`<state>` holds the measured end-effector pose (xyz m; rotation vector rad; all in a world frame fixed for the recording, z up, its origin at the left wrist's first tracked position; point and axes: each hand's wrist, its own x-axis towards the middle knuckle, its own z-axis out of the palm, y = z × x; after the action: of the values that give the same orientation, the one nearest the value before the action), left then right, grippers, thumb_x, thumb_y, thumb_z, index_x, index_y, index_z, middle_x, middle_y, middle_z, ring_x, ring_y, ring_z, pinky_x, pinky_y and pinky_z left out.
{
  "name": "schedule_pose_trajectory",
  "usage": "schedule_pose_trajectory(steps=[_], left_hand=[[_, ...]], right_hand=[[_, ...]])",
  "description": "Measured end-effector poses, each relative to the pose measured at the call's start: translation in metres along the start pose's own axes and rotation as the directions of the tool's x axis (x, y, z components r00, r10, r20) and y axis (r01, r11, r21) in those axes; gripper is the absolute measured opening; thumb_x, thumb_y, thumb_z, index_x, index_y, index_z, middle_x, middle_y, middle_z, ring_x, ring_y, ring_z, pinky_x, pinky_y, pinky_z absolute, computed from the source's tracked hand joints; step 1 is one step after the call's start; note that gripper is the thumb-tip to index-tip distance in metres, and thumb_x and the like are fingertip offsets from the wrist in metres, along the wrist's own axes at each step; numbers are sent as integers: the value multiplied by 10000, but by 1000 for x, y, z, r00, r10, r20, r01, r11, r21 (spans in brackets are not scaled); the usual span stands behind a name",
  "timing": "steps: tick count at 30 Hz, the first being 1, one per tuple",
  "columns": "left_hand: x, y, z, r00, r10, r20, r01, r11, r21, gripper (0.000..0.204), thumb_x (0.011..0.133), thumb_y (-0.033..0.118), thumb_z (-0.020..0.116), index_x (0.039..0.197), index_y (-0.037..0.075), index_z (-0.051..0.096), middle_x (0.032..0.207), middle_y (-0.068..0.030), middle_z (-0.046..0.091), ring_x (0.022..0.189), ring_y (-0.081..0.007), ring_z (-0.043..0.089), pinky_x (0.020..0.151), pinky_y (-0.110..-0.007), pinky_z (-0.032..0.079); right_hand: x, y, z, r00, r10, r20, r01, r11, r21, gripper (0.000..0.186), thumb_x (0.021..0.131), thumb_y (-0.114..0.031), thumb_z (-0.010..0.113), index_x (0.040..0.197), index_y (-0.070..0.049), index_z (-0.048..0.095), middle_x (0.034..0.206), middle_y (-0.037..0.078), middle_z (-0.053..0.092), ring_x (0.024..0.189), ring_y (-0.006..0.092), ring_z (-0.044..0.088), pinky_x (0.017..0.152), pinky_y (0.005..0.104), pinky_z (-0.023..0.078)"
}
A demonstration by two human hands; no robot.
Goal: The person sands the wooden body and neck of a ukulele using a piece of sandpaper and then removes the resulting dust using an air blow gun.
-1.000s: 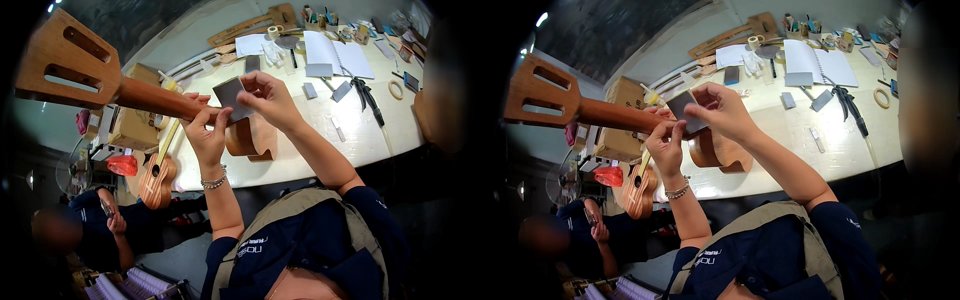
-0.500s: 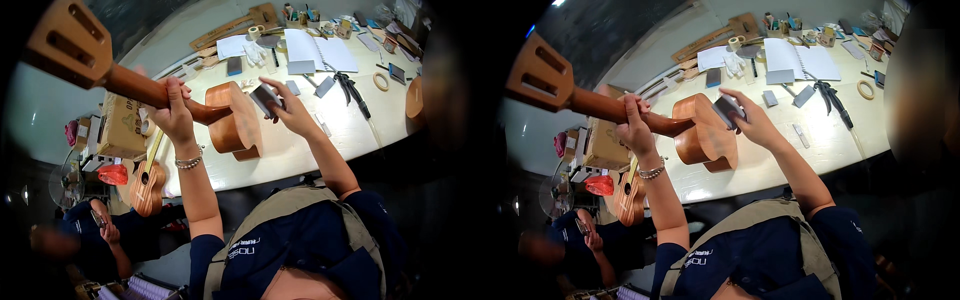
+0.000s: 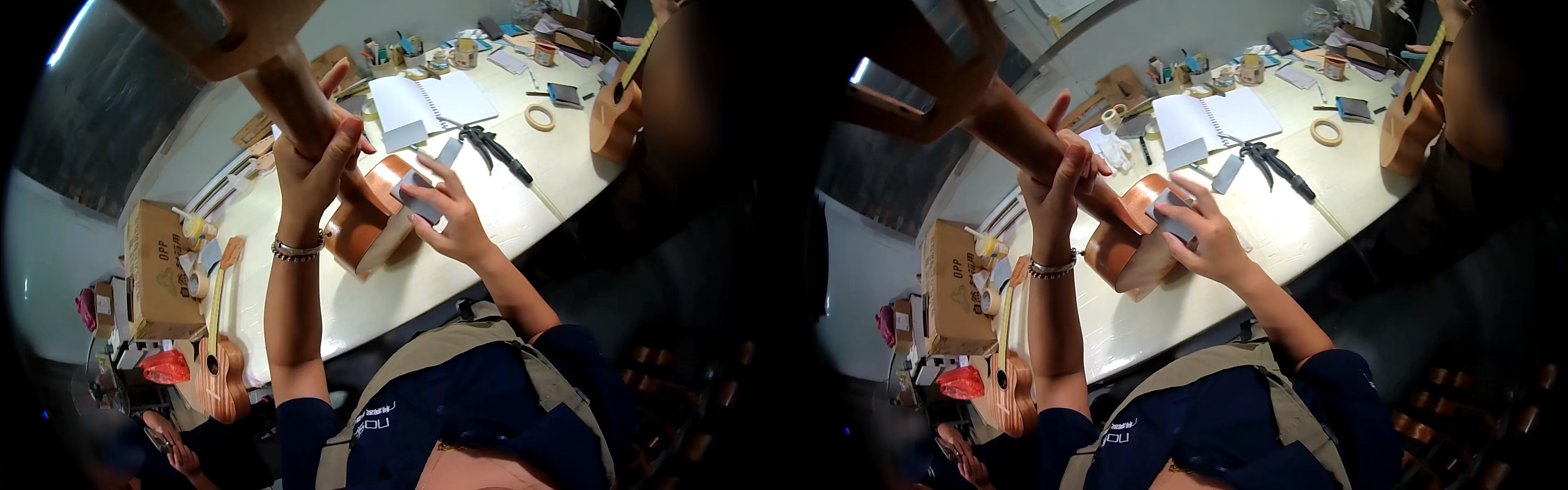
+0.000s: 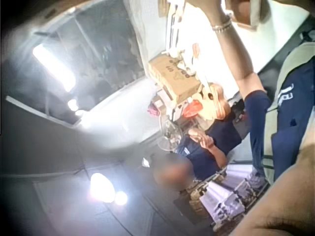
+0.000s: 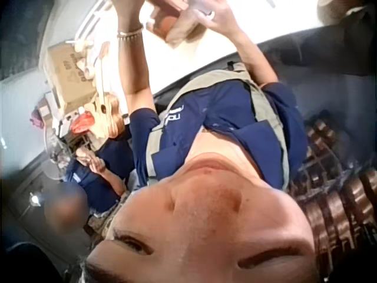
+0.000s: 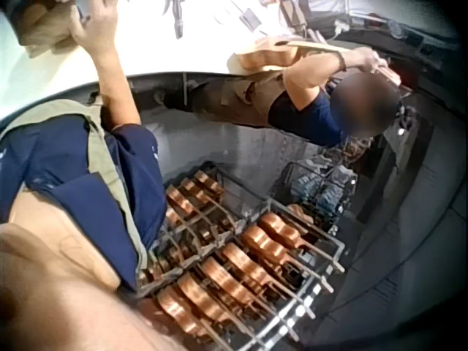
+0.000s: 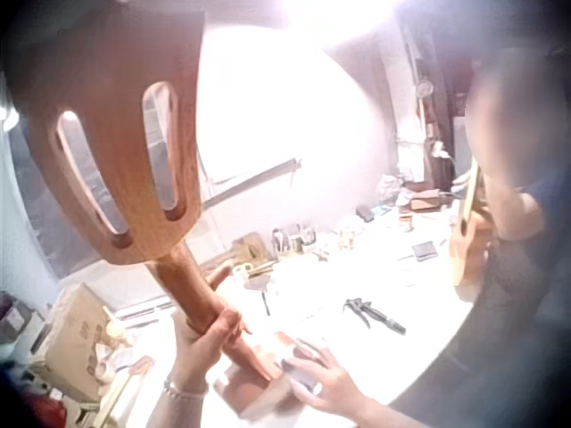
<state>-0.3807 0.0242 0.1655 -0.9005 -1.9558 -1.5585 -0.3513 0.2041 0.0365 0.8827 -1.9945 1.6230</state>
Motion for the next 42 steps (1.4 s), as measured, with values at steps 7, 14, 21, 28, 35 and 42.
schedule_pose_trajectory(steps=[7,14,21,28,35,42], left_hand=[[6,7,31,993,2,120,9,996,-87,111,830,35,629,741,-31,622,714,-96,612,1053,-246,567,668,-294,539],[12,24,41,999,-46,14,46,998,-43,223,837,132,652,720,-46,586,1031,-120,670,522,-46,530,474,-192,409],[13,17,15,995,-98,22,99,993,-60,124,840,66,630,798,-18,550,1249,-259,509,590,-72,582,492,-200,467],[9,11,6,994,-63,-90,60,998,-35,264,847,162,641,697,-32,542,1087,-123,645,515,-53,554,467,-207,475],[10,12,10,993,-95,-75,94,995,-14,268,846,161,637,1088,47,645,686,-7,642,508,-38,521,483,-210,459],[10,8,16,994,-76,-84,80,996,41,282,839,158,640,1105,63,639,657,-15,625,517,-32,523,498,-209,439]], right_hand=[[-13,6,-17,960,-258,109,272,771,-576,447,702,-172,717,1134,-124,614,1128,92,571,765,224,532,672,307,476],[-20,-6,-6,951,-277,139,299,706,-642,530,695,-194,720,1202,-130,580,1167,101,527,800,232,522,687,308,472],[-2,-12,2,932,-272,239,362,673,-645,566,669,-220,725,1201,-97,576,1189,56,515,808,206,517,741,322,424],[-1,-18,6,909,-261,325,413,666,-621,536,607,-262,736,1085,-53,616,1159,13,504,851,189,491,724,329,405],[9,-19,5,894,-217,391,442,564,-698,518,612,-277,731,1058,-41,614,1159,-1,497,859,197,479,723,326,399],[20,-13,5,892,-224,392,448,554,-702,477,593,-208,727,1031,-45,631,1143,-1,497,850,186,480,722,317,406]])
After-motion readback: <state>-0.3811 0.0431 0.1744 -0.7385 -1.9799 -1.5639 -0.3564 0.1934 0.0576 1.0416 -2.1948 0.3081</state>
